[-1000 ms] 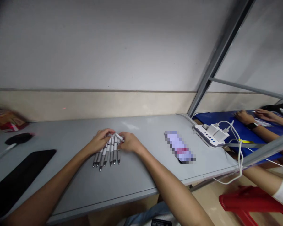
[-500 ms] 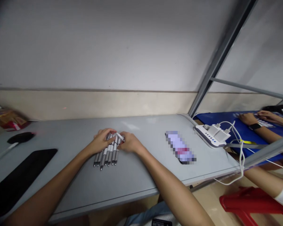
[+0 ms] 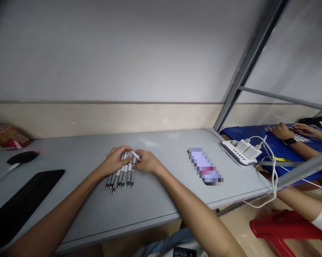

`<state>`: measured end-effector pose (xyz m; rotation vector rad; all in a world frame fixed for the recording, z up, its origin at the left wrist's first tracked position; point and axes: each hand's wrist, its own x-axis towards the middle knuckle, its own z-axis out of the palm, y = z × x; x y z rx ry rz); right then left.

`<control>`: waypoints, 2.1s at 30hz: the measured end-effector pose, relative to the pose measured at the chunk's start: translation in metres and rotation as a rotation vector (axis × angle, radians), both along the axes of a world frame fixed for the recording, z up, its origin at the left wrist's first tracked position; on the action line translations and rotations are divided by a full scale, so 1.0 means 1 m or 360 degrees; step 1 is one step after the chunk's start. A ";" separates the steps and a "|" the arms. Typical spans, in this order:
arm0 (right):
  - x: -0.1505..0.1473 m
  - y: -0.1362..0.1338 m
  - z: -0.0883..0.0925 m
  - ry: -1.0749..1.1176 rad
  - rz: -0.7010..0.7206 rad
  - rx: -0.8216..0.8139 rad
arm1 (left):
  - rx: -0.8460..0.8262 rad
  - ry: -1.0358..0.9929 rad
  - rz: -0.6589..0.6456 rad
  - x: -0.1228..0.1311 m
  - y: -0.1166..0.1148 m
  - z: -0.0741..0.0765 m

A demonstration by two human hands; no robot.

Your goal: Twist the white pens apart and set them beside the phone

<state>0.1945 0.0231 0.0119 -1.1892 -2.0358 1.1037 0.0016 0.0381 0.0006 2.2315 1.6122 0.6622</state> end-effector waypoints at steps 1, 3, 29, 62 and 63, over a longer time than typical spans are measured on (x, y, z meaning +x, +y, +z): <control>0.000 0.000 0.000 -0.0001 0.0000 -0.0005 | 0.0000 -0.0020 -0.0021 -0.001 0.000 0.000; 0.000 0.000 -0.001 0.0000 -0.0001 0.0000 | -0.0024 -0.0066 -0.0043 -0.002 0.001 0.000; 0.006 0.002 0.022 0.1208 -0.0547 -0.0394 | 0.0439 0.0155 -0.0196 0.021 -0.026 0.014; 0.066 0.000 0.013 0.0621 0.0110 -0.0758 | 0.0683 0.0515 -0.0309 0.026 -0.032 0.021; 0.067 -0.001 0.014 0.0628 0.0121 -0.0786 | 0.0698 0.0519 -0.0286 0.026 -0.032 0.021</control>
